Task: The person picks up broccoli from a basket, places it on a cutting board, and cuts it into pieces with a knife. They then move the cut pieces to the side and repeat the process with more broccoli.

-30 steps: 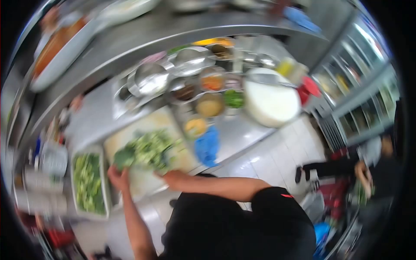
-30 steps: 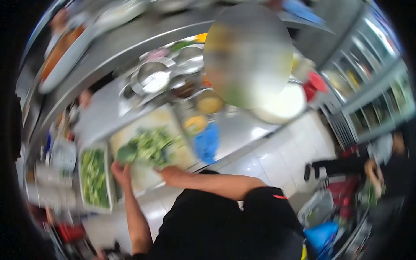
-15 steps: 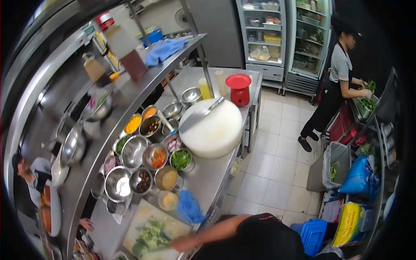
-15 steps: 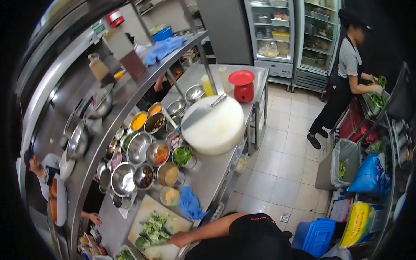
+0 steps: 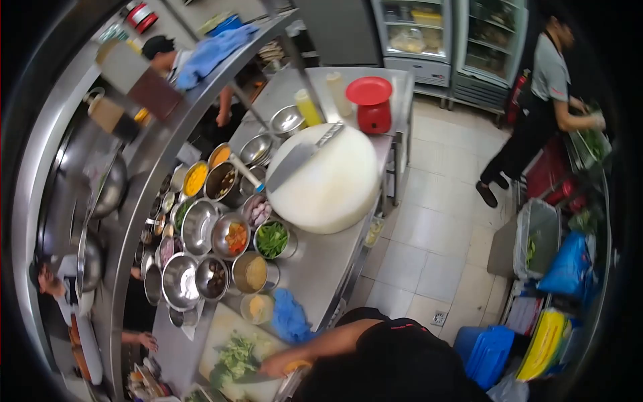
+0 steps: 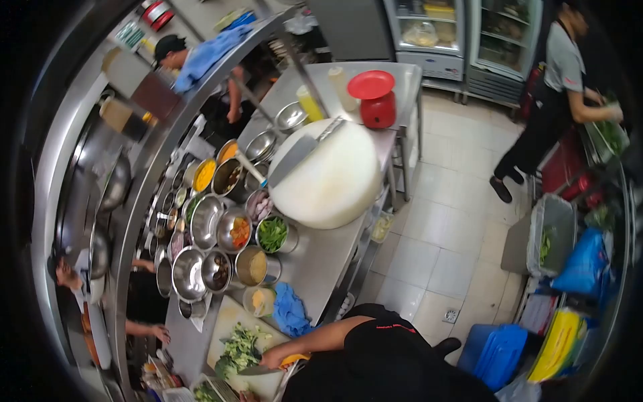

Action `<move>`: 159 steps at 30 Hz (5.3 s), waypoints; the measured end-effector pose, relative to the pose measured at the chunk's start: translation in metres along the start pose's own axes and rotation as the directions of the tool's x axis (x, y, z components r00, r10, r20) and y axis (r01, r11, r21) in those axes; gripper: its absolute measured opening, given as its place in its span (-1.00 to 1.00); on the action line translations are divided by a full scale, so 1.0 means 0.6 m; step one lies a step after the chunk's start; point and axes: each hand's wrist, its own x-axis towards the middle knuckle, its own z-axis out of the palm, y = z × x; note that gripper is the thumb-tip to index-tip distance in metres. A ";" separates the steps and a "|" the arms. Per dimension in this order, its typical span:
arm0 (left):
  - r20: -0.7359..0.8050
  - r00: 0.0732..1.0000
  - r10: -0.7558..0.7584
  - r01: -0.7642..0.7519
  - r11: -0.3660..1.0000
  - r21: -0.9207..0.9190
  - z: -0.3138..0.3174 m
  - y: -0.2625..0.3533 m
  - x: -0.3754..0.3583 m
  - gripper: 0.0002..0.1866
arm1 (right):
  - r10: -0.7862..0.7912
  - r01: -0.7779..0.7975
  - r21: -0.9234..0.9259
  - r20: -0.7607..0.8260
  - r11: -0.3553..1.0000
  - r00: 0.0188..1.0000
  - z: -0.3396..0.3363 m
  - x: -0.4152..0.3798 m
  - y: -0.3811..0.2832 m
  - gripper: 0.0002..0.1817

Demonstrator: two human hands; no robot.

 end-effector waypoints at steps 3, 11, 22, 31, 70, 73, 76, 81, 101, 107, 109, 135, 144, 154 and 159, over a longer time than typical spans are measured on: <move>-0.097 0.995 -0.027 -0.001 0.960 -0.280 0.028 -0.027 0.023 -0.60 | -0.342 0.300 -0.538 0.023 0.788 0.940 0.001 -0.027 -0.005 -0.10; -0.324 0.942 -0.093 0.015 0.972 -0.235 0.062 -0.010 -0.024 -0.66 | 0.020 -0.023 -0.284 -0.014 0.959 1.000 -0.013 -0.263 -0.164 -0.27; -0.330 0.883 -0.335 0.199 0.902 -0.382 0.075 0.027 -0.048 -0.78 | -0.150 0.103 -0.531 -0.045 0.841 0.988 0.014 -0.310 -0.276 -0.33; -0.317 0.871 -0.375 0.271 0.905 -0.327 0.065 0.026 -0.033 -0.76 | 0.051 -0.063 -0.608 -0.037 0.791 0.998 0.009 -0.259 -0.266 -0.31; -0.306 0.826 -0.474 0.472 0.877 -0.086 0.055 0.033 -0.031 -0.68 | 0.025 -0.088 -0.622 -0.109 0.778 0.994 0.011 -0.264 -0.247 -0.31; -0.150 0.864 -0.480 0.341 0.779 -0.526 0.045 0.032 -0.048 -0.73 | -0.002 -0.028 -0.490 -0.060 0.871 0.998 -0.004 -0.271 -0.241 -0.31; -0.051 0.914 -0.402 0.130 0.410 -0.903 0.032 0.046 -0.066 -0.65 | 0.030 -0.053 -0.482 -0.055 0.875 0.998 -0.005 -0.276 -0.242 -0.31; -0.103 0.942 -0.320 -0.005 0.293 -0.956 0.005 0.076 -0.080 -0.62 | 0.065 -0.086 -0.404 -0.066 0.911 0.996 0.004 -0.276 -0.222 -0.31; -0.566 0.821 0.073 -0.019 0.995 0.100 0.094 0.067 -0.088 -0.69 | -0.050 0.033 -0.678 -0.005 0.734 0.999 0.014 -0.321 -0.308 -0.34; -0.509 0.832 0.223 -0.108 0.963 0.245 0.090 0.068 -0.085 -0.62 | -0.009 0.026 -0.794 0.026 0.608 1.000 0.019 -0.319 -0.323 -0.29; -0.497 0.834 0.240 -0.129 0.960 0.247 0.091 0.074 -0.083 -0.63 | 0.003 -0.002 -0.833 0.000 0.553 1.000 0.029 -0.319 -0.329 -0.30; -0.526 0.839 -0.138 0.142 0.989 -0.034 -0.010 0.076 -0.066 -0.66 | 0.023 -0.031 -0.429 -0.024 0.903 0.999 0.004 -0.316 -0.226 -0.38; -0.658 0.716 0.232 0.173 0.854 0.490 -0.247 0.138 0.076 -0.52 | 0.025 -0.056 -0.569 -0.062 0.820 0.998 0.016 -0.320 -0.268 -0.36; -0.007 0.958 0.287 -0.283 0.948 0.147 0.033 0.117 0.158 -0.25 | 0.152 -0.196 -0.278 -0.171 0.940 0.973 0.080 -0.280 -0.236 -0.34; -0.113 0.971 0.211 -0.200 0.975 0.095 0.033 0.102 0.190 -0.51 | 0.050 -0.261 -0.549 -0.368 0.794 0.929 0.079 -0.318 -0.276 -0.37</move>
